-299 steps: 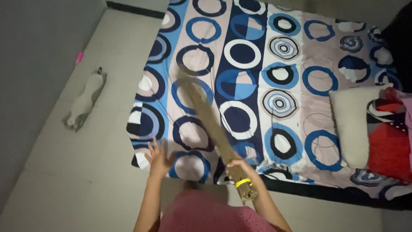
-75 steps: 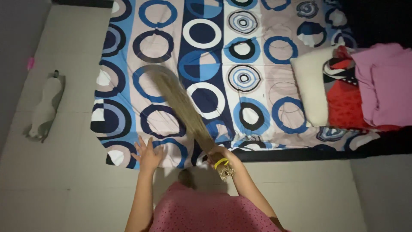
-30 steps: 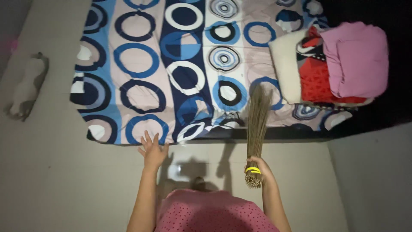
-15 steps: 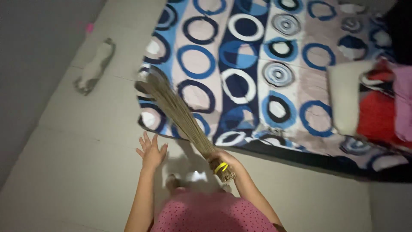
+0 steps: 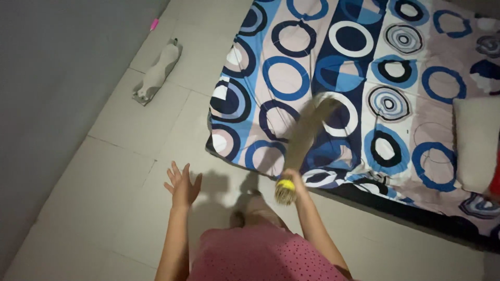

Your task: Clean the surface of a bed using a hand-held broom.

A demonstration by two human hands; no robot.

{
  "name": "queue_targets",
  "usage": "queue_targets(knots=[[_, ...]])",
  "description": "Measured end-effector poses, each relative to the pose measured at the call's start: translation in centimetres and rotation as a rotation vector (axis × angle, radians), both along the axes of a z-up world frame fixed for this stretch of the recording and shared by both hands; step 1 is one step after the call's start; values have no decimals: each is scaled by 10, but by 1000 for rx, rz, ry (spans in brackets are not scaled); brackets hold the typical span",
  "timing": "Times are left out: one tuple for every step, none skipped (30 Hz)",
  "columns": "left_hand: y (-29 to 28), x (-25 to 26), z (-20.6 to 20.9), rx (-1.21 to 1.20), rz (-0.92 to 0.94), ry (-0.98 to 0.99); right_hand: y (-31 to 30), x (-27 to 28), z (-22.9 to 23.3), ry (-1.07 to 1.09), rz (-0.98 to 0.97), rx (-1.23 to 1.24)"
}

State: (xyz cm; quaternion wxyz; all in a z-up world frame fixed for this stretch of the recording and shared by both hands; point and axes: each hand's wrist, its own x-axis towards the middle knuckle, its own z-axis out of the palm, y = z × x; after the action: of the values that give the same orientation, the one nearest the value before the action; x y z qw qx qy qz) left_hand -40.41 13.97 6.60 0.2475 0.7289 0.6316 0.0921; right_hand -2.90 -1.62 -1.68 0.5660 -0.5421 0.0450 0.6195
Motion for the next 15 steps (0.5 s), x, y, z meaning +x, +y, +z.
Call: queue_targets(knots=[[7,-2,-7,1,-2,-2,3,-21,22,-2,-2,1],[12,-2,-14,-26,3,2,3,-41,44,-131,118,-157],[17,-3,-22,-53,8,6,3,-61,65,-261,235,-315],[21,-2,-29,-60,3,5,4,-61,60,-261,231,-323],[26,0,-36,-60,-21,13,5,-61,54,-95,301,-253],[36,2,-43,-54,-47,22,11,-61,47,71,365,-172],[43,4,-41,-54,-54,21,12,-51,35,71,358,-172],[56,8,-38,-34,-67,28,19,-41,23,75,327,-100],[69,11,-34,-13,-80,35,27,-31,11,78,295,-28],[77,13,-33,-8,-84,38,35,-21,8,81,290,-22],[85,15,-31,-1,-80,34,44,-10,5,108,225,14],[96,15,-28,9,-76,32,57,-2,2,137,160,54],[112,13,-26,18,-80,38,76,0,25,141,156,64],[117,10,-26,44,-101,12,84,1,47,7,21,54],[123,8,-27,70,-123,-14,93,3,69,-128,-113,41]])
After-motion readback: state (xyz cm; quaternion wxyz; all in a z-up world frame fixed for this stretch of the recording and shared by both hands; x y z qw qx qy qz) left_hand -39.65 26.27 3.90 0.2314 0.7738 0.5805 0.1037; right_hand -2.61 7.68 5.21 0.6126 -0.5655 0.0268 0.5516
